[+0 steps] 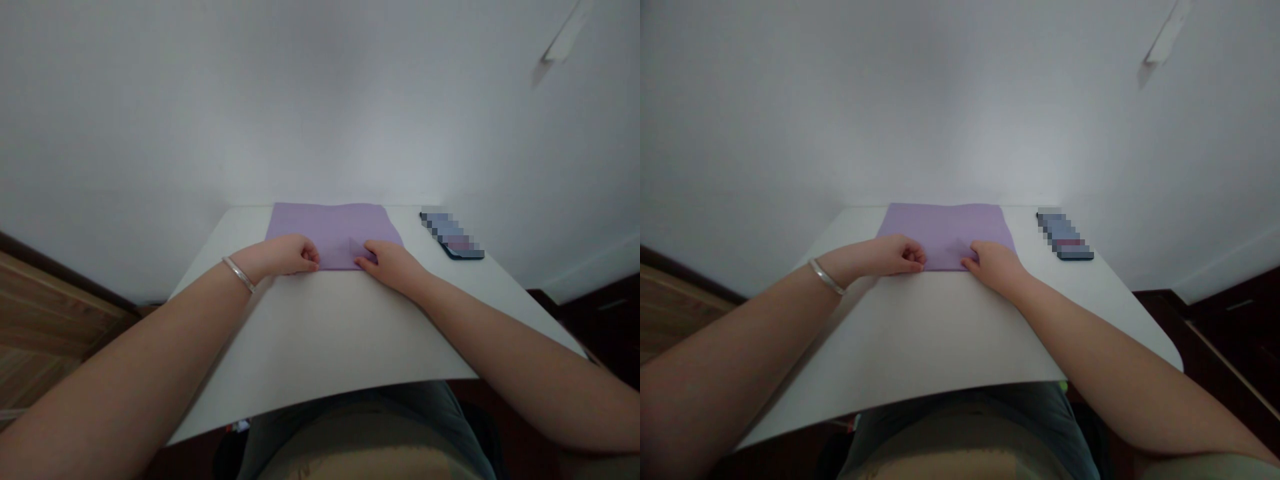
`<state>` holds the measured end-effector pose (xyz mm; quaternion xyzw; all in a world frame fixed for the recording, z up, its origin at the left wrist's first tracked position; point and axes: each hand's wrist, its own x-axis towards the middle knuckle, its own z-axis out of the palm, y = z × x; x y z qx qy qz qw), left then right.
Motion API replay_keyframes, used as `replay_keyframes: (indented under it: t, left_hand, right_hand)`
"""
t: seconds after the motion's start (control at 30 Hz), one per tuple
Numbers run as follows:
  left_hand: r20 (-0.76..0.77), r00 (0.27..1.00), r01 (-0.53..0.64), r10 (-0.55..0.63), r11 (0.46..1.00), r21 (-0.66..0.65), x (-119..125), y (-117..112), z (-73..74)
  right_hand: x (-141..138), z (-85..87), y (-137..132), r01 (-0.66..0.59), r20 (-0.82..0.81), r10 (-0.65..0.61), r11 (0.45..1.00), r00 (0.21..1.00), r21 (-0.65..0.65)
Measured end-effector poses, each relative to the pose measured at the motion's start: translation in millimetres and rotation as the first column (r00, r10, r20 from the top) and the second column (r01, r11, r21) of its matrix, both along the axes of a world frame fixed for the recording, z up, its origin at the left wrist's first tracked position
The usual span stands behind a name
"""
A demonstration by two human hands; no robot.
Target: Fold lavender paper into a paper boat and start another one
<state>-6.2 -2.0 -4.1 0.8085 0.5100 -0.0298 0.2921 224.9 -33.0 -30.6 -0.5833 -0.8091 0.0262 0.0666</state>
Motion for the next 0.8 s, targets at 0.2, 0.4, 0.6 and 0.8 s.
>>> replay_keyframes:
  t: [0.2, 0.4, 0.6, 0.8]
  left_hand:
    - [0.01, 0.998, 0.055, -0.056, 0.996, 0.069, 3.2, -3.2, 3.7]
    - [-0.033, 0.997, 0.074, -0.07, 0.984, 0.159, 7.6, -4.1, -3.2]
    - [-0.113, 0.99, 0.108, -0.081, 0.96, 0.258, 10.5, -10.4, -1.4]
    - [-0.188, 0.982, 0.079, -0.029, 0.961, 0.263, 10.5, -10.3, 0.4]
  right_hand:
    - [2.9, -1.2, -1.5, -0.001, -0.051, 0.003, 0.999, 0.999, 0.042]
    - [1.5, 2.0, -3.7, -0.004, -0.127, 0.013, 0.998, 0.992, 0.069]
    - [2.5, 3.1, -1.3, -0.124, -0.19, 0.133, 0.991, 0.973, 0.058]
    - [0.8, 3.9, 3.2, -0.129, -0.229, 0.11, 0.989, 0.967, -0.069]
